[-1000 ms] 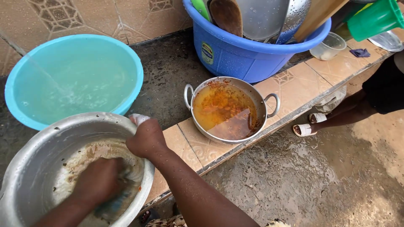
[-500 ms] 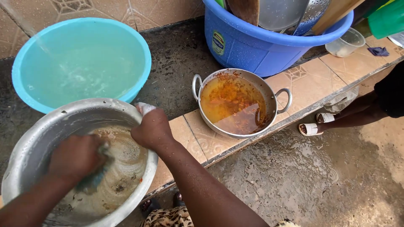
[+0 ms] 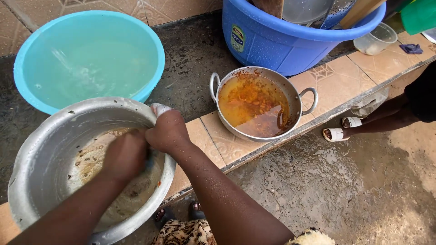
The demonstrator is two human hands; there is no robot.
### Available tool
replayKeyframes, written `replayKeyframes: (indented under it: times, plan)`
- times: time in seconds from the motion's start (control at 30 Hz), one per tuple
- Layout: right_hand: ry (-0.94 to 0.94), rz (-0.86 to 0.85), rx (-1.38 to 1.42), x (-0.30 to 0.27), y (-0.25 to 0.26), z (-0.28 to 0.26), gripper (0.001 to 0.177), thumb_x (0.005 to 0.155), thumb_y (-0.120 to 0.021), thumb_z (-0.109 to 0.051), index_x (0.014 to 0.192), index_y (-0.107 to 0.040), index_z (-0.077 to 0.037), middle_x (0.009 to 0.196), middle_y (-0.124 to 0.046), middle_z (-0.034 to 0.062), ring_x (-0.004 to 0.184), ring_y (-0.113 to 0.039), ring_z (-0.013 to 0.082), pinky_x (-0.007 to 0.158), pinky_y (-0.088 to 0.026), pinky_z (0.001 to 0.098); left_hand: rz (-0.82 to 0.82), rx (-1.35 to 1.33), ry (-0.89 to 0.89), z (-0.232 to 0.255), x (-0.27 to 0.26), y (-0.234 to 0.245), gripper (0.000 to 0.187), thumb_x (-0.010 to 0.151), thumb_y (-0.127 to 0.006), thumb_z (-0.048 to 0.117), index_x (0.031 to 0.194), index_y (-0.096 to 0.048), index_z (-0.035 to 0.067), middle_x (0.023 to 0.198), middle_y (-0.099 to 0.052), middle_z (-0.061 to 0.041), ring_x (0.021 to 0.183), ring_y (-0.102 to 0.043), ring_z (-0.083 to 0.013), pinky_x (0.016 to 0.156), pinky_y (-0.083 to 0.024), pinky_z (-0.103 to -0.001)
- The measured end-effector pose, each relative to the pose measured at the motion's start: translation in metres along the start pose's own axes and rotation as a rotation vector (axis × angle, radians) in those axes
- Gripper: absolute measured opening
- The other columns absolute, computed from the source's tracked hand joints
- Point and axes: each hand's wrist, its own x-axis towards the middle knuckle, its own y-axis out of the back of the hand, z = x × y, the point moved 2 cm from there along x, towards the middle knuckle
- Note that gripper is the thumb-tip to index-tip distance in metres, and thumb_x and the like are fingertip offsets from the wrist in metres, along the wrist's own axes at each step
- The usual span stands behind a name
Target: The recorder washes various metal pots and pans with a sponge and soap at an outdoor tiled sink station.
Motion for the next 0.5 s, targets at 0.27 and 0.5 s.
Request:
replayKeyframes:
  times: [0.27, 0.5]
  plan:
    - [0.05, 0.099, 0.133, 0.014, -0.007, 0.001, 0.037, 0.07, -0.07, -0.006, 0.107, -0.074, -0.01, 0.101, -0.078, 0.0169, 0.095, -0.077, 0.0299, 0.086, -0.059, 0.038, -0.387, 0.333, 0.259, -0.057, -0.032, -0.014, 0.026, 0.087, -0.069, 0.017, 0.111, -0.072, 0.008, 0.107, -0.075, -0.019, 0.103, -0.074, -0.0328, 0.095, -0.058, -0.046]
    - [0.083, 0.067, -0.138, 0.01, 0.006, -0.029, 0.04, 0.073, -0.081, -0.018, 0.111, -0.071, -0.012, 0.106, -0.074, 0.0182, 0.101, -0.072, 0.0345, 0.088, -0.056, 0.044, -0.237, 0.006, 0.223, -0.011, -0.031, -0.005, 0.035, 0.075, -0.079, 0.018, 0.109, -0.073, 0.009, 0.098, -0.075, -0.021, 0.096, -0.072, -0.0374, 0.089, -0.057, -0.049]
